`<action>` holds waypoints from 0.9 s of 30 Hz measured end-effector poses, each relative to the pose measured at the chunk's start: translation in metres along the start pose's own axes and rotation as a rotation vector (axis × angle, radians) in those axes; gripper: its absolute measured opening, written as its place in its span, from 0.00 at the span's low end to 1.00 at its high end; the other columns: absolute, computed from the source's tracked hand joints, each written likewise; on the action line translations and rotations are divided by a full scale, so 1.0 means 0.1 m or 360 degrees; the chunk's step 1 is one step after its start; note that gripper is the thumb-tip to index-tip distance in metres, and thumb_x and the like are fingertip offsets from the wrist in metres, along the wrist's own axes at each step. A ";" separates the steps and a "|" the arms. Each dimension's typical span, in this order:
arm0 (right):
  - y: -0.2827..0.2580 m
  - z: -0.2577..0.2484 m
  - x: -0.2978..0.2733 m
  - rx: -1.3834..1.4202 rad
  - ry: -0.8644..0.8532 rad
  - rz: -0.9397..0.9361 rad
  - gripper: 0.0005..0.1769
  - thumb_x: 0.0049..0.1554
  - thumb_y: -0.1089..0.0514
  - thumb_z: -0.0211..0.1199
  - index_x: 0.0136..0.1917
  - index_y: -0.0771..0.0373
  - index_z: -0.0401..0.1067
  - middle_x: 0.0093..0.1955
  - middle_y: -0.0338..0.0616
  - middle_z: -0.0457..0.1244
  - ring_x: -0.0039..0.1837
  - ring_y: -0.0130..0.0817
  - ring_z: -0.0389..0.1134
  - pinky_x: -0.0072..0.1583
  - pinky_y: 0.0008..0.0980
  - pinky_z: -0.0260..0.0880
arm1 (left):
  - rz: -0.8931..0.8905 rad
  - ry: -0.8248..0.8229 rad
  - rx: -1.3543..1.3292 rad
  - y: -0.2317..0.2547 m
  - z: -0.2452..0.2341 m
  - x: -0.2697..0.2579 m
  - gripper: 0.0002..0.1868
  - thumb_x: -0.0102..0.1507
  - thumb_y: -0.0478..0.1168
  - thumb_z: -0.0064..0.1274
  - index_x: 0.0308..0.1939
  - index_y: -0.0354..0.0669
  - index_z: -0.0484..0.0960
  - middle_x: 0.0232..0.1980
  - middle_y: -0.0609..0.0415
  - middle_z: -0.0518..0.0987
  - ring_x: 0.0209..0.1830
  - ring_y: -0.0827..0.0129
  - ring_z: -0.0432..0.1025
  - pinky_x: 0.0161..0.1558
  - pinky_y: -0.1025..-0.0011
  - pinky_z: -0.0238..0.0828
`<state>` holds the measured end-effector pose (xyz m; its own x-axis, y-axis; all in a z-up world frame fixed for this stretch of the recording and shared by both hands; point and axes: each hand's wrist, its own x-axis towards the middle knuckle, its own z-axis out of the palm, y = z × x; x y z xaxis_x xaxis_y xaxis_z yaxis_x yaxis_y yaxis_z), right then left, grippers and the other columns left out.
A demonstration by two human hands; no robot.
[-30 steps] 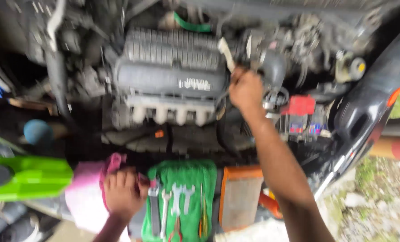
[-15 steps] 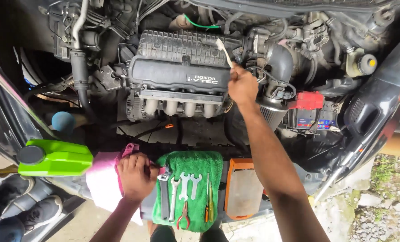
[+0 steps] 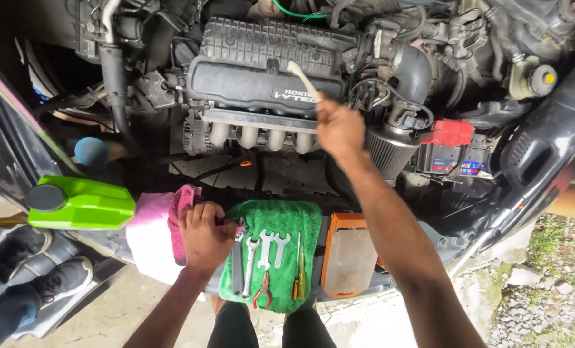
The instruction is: The person cleans a car engine using a rag and a toothbrush. They wipe the engine cover and surrounding areas with a pink rag, then use a toothbrush to scrub the engine cover and crevices.
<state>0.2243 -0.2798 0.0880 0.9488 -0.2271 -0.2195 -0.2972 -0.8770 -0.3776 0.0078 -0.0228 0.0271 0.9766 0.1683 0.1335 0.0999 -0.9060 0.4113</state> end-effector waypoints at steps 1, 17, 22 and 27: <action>0.03 -0.06 0.07 -0.0087 0.0041 0.0063 0.12 0.54 0.44 0.53 0.49 0.29 0.75 0.37 0.49 0.68 0.48 0.55 0.70 0.52 0.52 0.70 | 0.0024 0.0030 -0.0064 0.01 0.00 0.02 0.14 0.39 0.42 0.53 0.27 0.57 0.68 0.33 0.63 0.71 0.34 0.66 0.70 0.54 0.64 0.62; 0.07 -0.23 -0.21 -0.0060 0.0225 0.0074 0.12 0.54 0.52 0.54 0.47 0.42 0.77 0.36 0.55 0.68 0.46 0.58 0.70 0.50 0.53 0.71 | 0.0241 0.0140 -0.0330 -0.29 0.13 0.02 0.12 0.42 0.37 0.52 0.24 0.55 0.66 0.33 0.64 0.69 0.35 0.66 0.67 0.50 0.66 0.61; -0.18 -0.27 -0.54 -0.0116 0.0108 0.0222 0.12 0.49 0.57 0.56 0.44 0.51 0.78 0.35 0.56 0.68 0.45 0.57 0.71 0.49 0.53 0.72 | 0.0321 0.0056 -0.0258 -0.29 0.12 0.02 0.12 0.42 0.39 0.51 0.25 0.55 0.65 0.34 0.62 0.68 0.36 0.64 0.66 0.45 0.65 0.61; 0.22 -0.02 0.12 0.0088 0.0242 0.0059 0.15 0.54 0.58 0.50 0.49 0.55 0.76 0.35 0.59 0.67 0.42 0.62 0.70 0.43 0.56 0.73 | 0.0364 -0.0032 -0.0217 -0.32 0.16 -0.05 0.10 0.44 0.39 0.50 0.27 0.53 0.66 0.36 0.58 0.68 0.37 0.61 0.66 0.43 0.64 0.61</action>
<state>0.2297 -0.3024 0.0786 0.9410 -0.3241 -0.0970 -0.3339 -0.8432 -0.4213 0.0031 -0.0007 -0.0016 0.9746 -0.0440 0.2194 -0.1491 -0.8588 0.4901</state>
